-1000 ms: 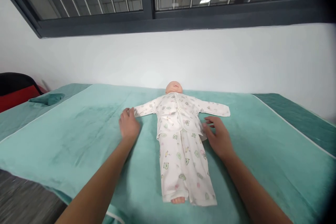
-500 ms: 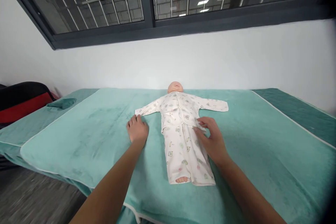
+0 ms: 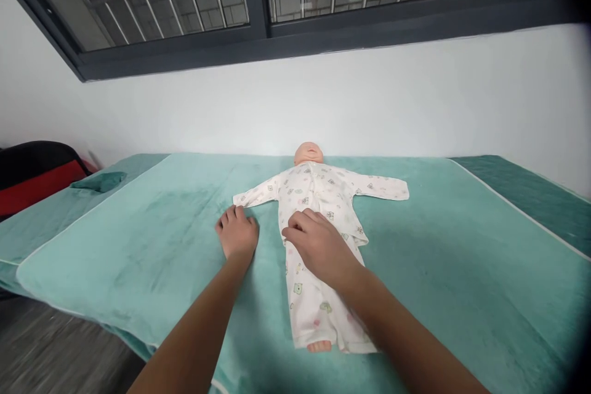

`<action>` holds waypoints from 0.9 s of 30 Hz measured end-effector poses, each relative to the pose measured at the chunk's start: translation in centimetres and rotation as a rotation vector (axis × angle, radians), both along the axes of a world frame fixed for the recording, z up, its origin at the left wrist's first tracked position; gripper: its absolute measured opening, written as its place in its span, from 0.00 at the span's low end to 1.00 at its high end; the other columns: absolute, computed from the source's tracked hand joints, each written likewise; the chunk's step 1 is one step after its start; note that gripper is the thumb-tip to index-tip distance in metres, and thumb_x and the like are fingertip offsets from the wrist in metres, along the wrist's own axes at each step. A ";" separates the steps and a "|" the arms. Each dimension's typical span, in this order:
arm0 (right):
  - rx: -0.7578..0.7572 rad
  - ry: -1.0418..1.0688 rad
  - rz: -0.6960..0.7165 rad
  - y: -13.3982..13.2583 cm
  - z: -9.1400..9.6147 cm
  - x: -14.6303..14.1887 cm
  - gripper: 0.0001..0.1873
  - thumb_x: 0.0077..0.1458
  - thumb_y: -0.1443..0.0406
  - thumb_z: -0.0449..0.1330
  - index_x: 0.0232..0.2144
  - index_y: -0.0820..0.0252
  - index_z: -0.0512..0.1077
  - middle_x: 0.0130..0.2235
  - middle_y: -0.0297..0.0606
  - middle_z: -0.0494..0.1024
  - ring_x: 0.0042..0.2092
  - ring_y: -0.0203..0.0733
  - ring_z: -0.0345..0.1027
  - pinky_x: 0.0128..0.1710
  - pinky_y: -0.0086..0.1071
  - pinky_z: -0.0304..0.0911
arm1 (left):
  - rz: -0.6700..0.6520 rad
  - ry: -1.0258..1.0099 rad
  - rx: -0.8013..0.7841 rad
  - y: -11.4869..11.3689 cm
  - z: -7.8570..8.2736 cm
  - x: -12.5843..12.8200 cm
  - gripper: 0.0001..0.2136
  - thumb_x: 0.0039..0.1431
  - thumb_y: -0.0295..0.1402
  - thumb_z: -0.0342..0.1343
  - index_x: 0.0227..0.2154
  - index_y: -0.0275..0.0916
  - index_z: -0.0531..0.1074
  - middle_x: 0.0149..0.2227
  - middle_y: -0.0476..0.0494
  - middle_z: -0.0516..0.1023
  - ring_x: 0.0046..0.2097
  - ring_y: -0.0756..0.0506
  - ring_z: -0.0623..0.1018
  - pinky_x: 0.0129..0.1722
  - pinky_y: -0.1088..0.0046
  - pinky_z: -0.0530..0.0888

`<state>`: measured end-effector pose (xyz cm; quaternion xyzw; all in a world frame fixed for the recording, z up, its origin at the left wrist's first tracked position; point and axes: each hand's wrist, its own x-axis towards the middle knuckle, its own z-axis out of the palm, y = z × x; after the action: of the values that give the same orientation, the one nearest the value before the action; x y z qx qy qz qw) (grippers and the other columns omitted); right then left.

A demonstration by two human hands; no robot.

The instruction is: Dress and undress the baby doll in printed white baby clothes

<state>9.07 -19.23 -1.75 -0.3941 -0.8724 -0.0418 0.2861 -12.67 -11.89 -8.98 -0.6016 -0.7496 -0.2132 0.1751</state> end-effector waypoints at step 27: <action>-0.306 0.157 -0.100 -9.7 -0.5 -1.3 0.04 0.62 0.66 0.56 0.39 0.54 0.70 0.46 0.33 0.73 0.48 0.42 0.63 0.51 0.39 0.56 | 0.023 -0.012 0.032 0.6 -0.4 -0.1 0.17 0.59 0.30 0.46 0.49 0.34 0.69 0.54 0.33 0.72 0.55 0.34 0.68 0.54 0.54 0.61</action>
<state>7.77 -28.93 -2.20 -0.4780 -0.8228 0.1080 0.2878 -12.74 -11.34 -9.38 -0.5889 -0.7540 -0.2268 0.1824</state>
